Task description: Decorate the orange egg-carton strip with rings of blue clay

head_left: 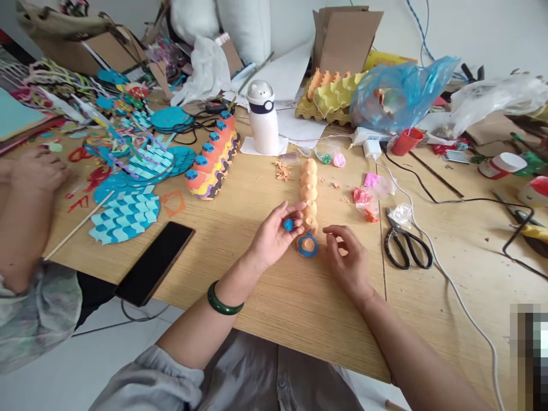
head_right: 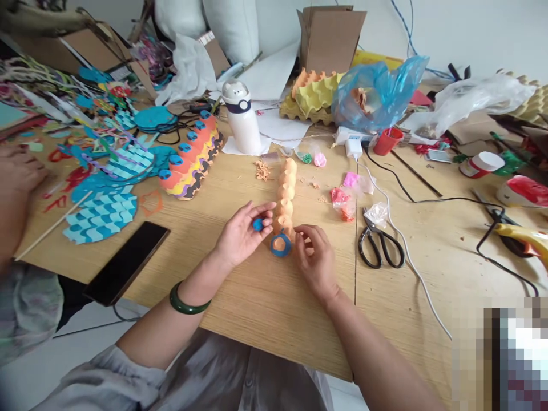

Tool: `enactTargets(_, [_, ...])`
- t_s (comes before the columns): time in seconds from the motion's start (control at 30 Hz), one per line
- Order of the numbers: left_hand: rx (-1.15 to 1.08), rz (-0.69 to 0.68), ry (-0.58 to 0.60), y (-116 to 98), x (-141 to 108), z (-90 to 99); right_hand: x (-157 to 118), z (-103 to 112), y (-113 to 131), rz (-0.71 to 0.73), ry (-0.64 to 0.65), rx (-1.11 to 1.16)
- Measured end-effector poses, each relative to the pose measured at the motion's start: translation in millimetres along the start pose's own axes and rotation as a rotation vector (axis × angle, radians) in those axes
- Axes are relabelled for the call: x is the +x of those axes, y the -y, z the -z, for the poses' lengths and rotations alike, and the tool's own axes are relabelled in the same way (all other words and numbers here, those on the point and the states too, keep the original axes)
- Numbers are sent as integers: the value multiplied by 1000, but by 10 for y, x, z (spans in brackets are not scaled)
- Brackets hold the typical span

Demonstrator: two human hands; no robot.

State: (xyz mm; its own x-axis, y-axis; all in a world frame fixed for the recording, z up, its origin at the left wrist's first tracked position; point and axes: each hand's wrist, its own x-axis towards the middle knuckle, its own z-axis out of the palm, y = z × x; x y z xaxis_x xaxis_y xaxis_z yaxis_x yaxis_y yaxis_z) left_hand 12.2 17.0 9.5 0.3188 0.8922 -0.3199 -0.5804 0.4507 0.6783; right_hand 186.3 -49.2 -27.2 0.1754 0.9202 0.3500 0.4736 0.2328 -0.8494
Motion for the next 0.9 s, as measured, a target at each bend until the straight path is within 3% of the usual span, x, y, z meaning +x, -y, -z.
enactTargets(0.07, [-93,44,10,47,-15,-25,-11,29,34,219,-68,-93])
enactTargets(0.17, [-89,-21,94,140,-76,-47,-39,40,109,473,-56,-192])
enactTargets(0.3, [-56,-37,197,242,-190,-95,-80,-8,186,568,8,-269])
enactTargets(0.4, [-25,-32,273,284,-255,-118,-99,-40,200,608,-17,-309])
enactTargets(0.53, [110,-76,338,274,-297,-92,-104,-28,196,525,-86,-200])
enactTargets(0.7, [453,-177,192,212,-303,-59,-107,-4,164,255,-97,-47])
enactTargets(0.9, [462,-177,155,175,-281,-87,-88,-1,124,218,-27,89])
